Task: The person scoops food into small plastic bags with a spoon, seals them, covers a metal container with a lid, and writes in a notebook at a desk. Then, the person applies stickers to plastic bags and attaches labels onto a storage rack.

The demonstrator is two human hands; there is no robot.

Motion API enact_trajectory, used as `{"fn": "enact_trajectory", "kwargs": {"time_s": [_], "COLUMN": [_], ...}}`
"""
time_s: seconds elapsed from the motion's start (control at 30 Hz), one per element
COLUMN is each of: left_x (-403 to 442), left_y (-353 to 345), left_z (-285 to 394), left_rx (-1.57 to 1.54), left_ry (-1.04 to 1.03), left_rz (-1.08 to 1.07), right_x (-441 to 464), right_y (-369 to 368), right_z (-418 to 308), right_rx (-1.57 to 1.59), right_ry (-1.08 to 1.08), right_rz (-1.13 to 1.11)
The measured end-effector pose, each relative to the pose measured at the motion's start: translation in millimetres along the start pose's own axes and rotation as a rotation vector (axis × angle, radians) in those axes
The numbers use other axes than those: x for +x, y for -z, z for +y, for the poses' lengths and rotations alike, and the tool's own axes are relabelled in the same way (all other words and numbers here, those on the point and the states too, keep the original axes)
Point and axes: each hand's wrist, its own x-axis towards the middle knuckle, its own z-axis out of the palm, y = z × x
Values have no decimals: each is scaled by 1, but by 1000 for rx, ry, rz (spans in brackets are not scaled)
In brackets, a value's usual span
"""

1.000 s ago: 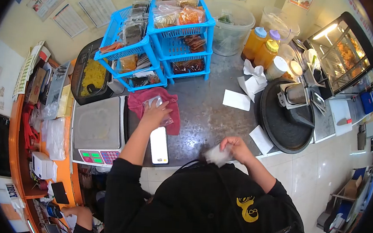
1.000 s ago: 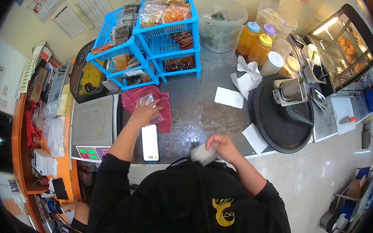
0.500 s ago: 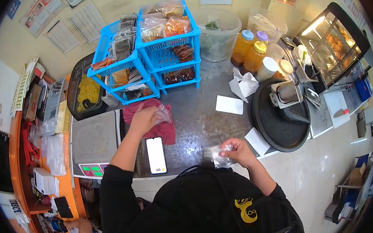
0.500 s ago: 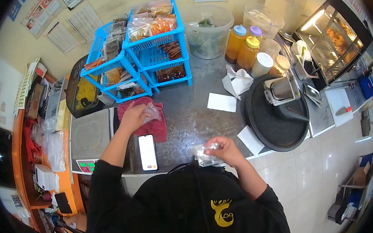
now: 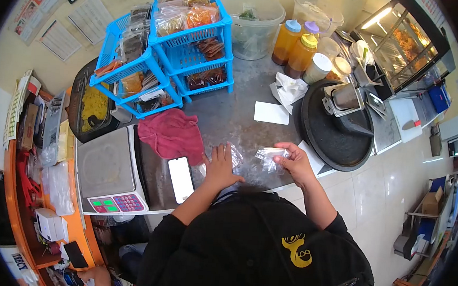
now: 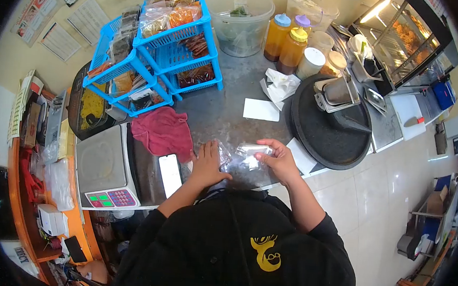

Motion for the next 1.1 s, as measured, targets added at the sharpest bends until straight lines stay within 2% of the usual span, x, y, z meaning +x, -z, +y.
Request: {"fn": "enact_trajectory", "kwargs": {"time_s": [0.13,0.23,0.33,0.43,0.53,0.6,0.7,0.8,0.9,1.0,1.1], "left_x": [14,18,9,0,-6,-9,-12,-13,-15,-14,-13], "left_y": [-14,-24,-23,-12,-3,-1,1,-3,5,5,-3], "left_z": [1,-1,-1,5,9,14,14,8,6,5,4], "left_rx": [-28,-90,-299,-384,-397,-364,-445,-506,-509,-543,-554], "left_ry": [57,-76,-226,-333,-293,-329,-306,-238,-171,-103,-99], "left_rz": [51,63,179,274,212,287,322,317,336,333,294], "right_x": [-2,0,12,20,24,28,28,32,23,14,13], "right_y": [4,5,5,-8,-31,-46,-71,-82,-80,-81,-81], "right_z": [4,5,14,10,10,14,20,33,32,13,27], "right_rx": [-25,-125,-417,-795,-967,-1050,-1154,-1287,-988,-1205,-1490], "right_ry": [7,47,94,124,254,333,320,147,480,469,420], "right_rz": [43,57,143,131,44,5,-64,-243,-196,-405,-440]}}
